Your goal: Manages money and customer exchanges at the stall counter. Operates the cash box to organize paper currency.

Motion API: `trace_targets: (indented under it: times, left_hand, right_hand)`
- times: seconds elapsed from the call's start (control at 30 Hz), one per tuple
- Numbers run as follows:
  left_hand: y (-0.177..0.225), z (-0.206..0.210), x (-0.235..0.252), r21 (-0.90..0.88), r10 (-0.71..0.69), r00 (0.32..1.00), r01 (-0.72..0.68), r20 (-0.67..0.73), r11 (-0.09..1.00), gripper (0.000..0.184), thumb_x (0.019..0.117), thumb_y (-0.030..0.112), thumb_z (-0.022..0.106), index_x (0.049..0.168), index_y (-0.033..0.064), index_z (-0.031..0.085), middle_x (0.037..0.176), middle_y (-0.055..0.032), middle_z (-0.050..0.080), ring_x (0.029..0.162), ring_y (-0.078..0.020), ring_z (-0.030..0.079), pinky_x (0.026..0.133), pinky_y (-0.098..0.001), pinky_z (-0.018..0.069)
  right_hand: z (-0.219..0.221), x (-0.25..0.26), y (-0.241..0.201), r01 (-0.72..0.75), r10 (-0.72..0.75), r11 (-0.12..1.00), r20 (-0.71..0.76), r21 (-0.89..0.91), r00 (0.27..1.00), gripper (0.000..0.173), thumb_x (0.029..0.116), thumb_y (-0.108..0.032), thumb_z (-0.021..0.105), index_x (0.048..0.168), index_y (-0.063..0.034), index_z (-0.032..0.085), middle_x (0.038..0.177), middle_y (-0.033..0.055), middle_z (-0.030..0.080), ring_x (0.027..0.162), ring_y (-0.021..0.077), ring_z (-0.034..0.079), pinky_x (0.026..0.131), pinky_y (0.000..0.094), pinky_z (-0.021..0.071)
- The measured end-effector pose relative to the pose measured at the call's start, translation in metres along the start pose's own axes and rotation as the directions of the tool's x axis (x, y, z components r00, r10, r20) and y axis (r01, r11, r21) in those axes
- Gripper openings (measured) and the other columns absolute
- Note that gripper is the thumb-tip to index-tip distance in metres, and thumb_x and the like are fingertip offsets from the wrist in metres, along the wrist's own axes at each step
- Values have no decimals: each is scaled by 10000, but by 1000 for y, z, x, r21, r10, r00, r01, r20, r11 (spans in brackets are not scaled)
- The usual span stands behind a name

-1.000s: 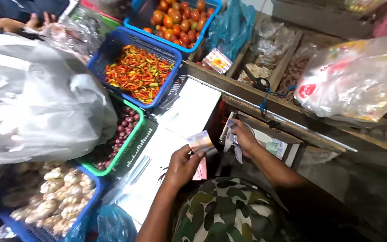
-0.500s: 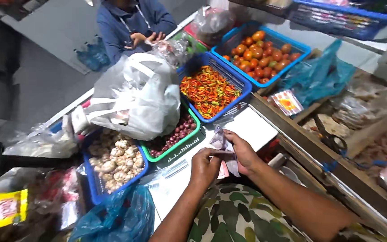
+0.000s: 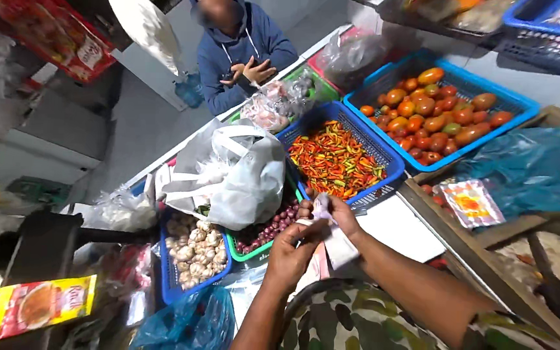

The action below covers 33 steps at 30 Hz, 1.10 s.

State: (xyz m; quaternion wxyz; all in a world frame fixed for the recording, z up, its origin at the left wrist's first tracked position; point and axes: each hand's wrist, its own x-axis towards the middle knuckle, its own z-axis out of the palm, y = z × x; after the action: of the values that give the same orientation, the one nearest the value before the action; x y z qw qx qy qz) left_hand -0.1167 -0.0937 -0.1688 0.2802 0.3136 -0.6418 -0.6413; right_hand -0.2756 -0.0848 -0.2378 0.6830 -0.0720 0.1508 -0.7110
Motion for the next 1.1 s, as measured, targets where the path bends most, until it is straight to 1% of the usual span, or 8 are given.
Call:
trace_targets:
  times: [0.1, 0.27, 0.5, 0.63, 0.7, 0.8, 0.87, 1.1]
  left_hand:
    - [-16, 2, 9, 103, -175, 973, 192, -152, 976, 241, 999, 96, 624, 1206, -19, 668, 1080, -120, 735, 960, -188, 711, 863, -355, 599]
    - [-37, 5, 16, 203, -181, 952, 233, -248, 951, 213, 990, 137, 639, 1158, 21, 699, 1001, -88, 727, 867, -172, 697, 781, -335, 594]
    - [-40, 3, 21, 332, -74, 928, 204, -365, 921, 127, 947, 176, 721, 932, 50, 726, 807, -38, 724, 655, -132, 672, 634, -312, 589]
    - [-37, 0, 29, 358, 82, 906, 80, -415, 930, 110, 945, 137, 723, 965, 29, 727, 877, -54, 741, 771, -151, 715, 753, -336, 624]
    - [-38, -3, 33, 410, 142, 880, 65, -453, 910, 110, 944, 151, 720, 957, 42, 727, 858, -38, 736, 745, -137, 710, 731, -331, 626]
    - [-32, -11, 36, 500, 169, 888, 76, -427, 863, 123, 951, 182, 715, 986, 67, 741, 876, -10, 734, 752, -109, 702, 731, -310, 622]
    - [-28, -12, 36, 540, 194, 905, 45, -379, 841, 110, 946, 164, 706, 997, 75, 744, 905, -1, 730, 787, -91, 696, 740, -286, 613]
    - [-13, -33, 8, 441, 277, 917, -130, -288, 888, 283, 954, 124, 689, 1217, 25, 721, 1209, -95, 725, 1062, -220, 716, 899, -383, 631]
  right_hand:
    - [5, 6, -5, 7, -4, 996, -36, 93, 999, 608, 1087, -396, 121, 1336, -73, 572, 1114, 204, 717, 1045, 321, 715, 925, 478, 587]
    - [0, 16, 7, 5, -5, 1000, -41, -14, 999, 564, 1097, -336, 103, 1441, -66, 459, 1283, 251, 666, 1199, 390, 661, 1028, 525, 542]
    - [1, 24, 5, 82, -180, 800, -108, -595, 978, 583, 1124, -337, 108, 1412, -34, 513, 1292, 124, 705, 1202, 215, 677, 1037, 395, 545]
    - [0, 23, 4, 4, -59, 941, -151, -338, 987, 793, 1040, -685, 138, 1446, -100, 487, 1277, 135, 668, 1177, 240, 658, 994, 453, 565]
    - [-10, 21, 5, 47, -72, 899, -43, -436, 996, 955, 940, -817, 316, 1539, -77, 384, 1399, 133, 613, 1280, 239, 609, 1080, 452, 524]
    - [-15, 21, 6, 137, -161, 776, 18, -616, 987, 519, 961, -245, 716, 1335, 63, 530, 1216, 158, 693, 1128, 223, 685, 1011, 393, 573]
    - [-16, 25, 4, 98, -173, 761, -56, -641, 983, 389, 908, -39, 739, 1253, 82, 606, 1158, 160, 722, 1091, 214, 704, 997, 376, 585]
    - [1, 105, -57, 157, -332, 805, -216, -572, 918, 245, 1020, -148, 617, 1234, -29, 628, 1088, 127, 718, 972, 231, 711, 862, 449, 610]
